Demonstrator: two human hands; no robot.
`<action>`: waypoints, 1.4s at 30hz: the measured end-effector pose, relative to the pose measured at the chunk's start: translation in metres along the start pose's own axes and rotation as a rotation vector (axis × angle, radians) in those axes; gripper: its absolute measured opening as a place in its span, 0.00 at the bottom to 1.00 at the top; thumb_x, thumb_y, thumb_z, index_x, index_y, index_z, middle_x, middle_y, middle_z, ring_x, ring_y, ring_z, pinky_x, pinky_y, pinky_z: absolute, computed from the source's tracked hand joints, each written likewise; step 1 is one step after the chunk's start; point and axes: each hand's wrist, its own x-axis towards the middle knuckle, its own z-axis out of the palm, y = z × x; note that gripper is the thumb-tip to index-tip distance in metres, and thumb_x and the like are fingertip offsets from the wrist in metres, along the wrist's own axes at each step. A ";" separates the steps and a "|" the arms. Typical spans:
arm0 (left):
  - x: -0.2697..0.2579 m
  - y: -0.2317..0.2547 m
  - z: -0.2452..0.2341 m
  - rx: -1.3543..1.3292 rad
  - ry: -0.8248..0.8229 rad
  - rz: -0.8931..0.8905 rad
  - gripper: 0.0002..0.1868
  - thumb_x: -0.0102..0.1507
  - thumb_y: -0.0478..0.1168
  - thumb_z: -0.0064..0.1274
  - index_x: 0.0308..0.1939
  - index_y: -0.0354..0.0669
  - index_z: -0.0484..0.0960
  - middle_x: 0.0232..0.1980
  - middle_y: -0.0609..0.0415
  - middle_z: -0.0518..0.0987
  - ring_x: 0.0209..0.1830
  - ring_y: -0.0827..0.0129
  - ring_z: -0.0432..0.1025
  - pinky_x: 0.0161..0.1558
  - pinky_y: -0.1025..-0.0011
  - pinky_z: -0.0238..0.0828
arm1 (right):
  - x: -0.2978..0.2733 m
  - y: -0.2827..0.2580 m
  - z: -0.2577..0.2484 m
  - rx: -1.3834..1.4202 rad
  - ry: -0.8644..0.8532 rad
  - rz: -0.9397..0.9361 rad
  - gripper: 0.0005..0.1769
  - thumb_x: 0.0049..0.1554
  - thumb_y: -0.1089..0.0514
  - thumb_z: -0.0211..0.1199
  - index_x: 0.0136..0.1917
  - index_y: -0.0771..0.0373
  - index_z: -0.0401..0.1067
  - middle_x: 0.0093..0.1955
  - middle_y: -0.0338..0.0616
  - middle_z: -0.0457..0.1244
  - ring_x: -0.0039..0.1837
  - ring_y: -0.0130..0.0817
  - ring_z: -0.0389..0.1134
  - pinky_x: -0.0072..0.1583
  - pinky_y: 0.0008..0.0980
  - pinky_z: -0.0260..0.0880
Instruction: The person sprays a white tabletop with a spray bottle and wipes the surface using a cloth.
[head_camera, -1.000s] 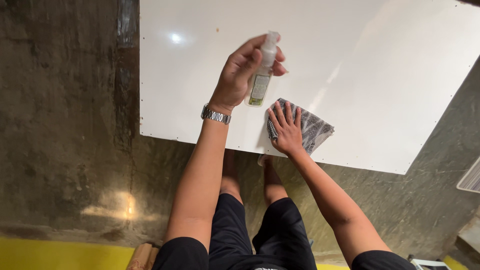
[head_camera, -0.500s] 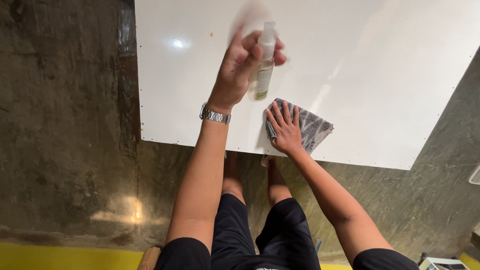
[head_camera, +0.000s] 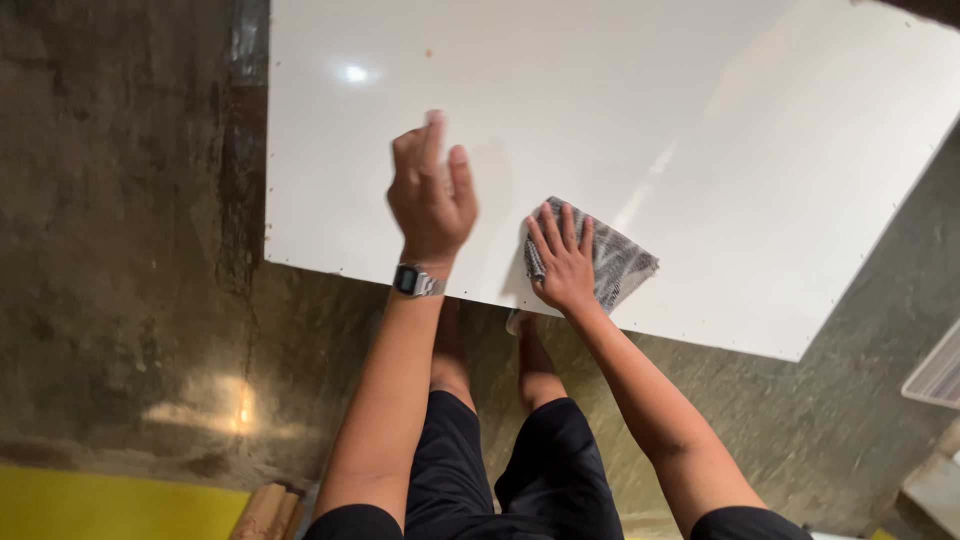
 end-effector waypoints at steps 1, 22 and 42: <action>-0.005 -0.009 -0.006 0.028 0.004 -0.072 0.21 0.70 0.38 0.42 0.66 0.43 0.58 0.48 0.49 0.73 0.41 0.64 0.72 0.32 0.76 0.72 | 0.001 0.001 0.004 -0.012 0.050 -0.013 0.54 0.39 0.52 0.60 0.78 0.53 0.45 0.81 0.47 0.35 0.81 0.48 0.28 0.74 0.59 0.21; -0.086 -0.088 -0.069 0.191 0.022 -0.462 0.14 0.72 0.38 0.43 0.61 0.42 0.66 0.46 0.50 0.76 0.37 0.66 0.76 0.33 0.73 0.76 | 0.001 -0.003 0.006 0.015 0.080 -0.030 0.53 0.40 0.56 0.57 0.78 0.56 0.45 0.81 0.51 0.35 0.81 0.52 0.27 0.74 0.59 0.19; -0.065 0.184 0.189 -0.344 -0.547 0.044 0.14 0.69 0.40 0.48 0.57 0.46 0.65 0.39 0.56 0.71 0.28 0.70 0.72 0.28 0.76 0.73 | -0.001 0.014 -0.012 0.150 -0.043 -0.067 0.52 0.41 0.57 0.56 0.77 0.54 0.42 0.80 0.45 0.34 0.79 0.46 0.28 0.74 0.58 0.25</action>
